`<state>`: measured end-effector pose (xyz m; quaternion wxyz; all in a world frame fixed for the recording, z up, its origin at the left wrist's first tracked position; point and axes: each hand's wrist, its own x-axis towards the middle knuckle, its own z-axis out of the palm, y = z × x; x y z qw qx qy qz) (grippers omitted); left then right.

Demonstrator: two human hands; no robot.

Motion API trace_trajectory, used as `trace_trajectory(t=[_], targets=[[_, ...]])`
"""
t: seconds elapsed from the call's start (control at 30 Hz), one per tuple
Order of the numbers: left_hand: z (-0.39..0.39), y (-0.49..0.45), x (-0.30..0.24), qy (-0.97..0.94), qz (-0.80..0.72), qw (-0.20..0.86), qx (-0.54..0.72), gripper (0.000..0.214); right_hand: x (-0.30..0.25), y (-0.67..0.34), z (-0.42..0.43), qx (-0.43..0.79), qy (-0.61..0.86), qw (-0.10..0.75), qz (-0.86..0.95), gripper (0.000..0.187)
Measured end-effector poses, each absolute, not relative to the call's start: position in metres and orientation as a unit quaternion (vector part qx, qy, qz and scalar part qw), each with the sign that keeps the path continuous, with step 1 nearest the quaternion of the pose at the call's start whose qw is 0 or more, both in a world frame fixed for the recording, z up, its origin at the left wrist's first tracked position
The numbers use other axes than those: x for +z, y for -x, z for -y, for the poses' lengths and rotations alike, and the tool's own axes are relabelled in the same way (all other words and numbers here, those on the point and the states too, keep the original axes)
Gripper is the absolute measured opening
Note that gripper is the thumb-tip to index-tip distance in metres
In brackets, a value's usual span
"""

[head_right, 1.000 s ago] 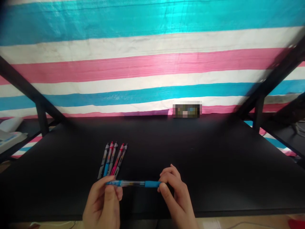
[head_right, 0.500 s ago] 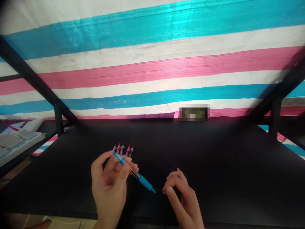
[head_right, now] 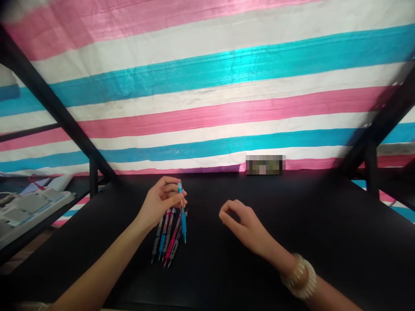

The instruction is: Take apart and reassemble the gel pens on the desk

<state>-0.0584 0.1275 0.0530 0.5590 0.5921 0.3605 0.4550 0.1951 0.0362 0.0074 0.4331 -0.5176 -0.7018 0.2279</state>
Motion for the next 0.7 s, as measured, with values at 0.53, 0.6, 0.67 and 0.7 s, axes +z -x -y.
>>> trace_trajectory(t=[0.53, 0.6, 0.67, 0.7], targets=[[-0.129, 0.063, 0.025, -0.634, -0.397, 0.567, 0.345, 0.046, -0.043, -0.200, -0.084, 0.213, 0.525, 0.438, 0.699, 0.010], [-0.131, 0.064, 0.023, -0.641, -0.398, 0.560, 0.343, 0.045, -0.044, -0.201, -0.085, 0.214, 0.527, 0.438, 0.696, 0.010], [-0.133, 0.066, 0.021, -0.647, -0.399, 0.554, 0.339, 0.045, -0.044, -0.201, -0.085, 0.216, 0.527, 0.437, 0.696, 0.010], [-0.134, 0.067, 0.020, -0.650, -0.400, 0.552, 0.337, 0.045, -0.045, -0.201, -0.084, 0.217, 0.527, 0.437, 0.696, 0.010]])
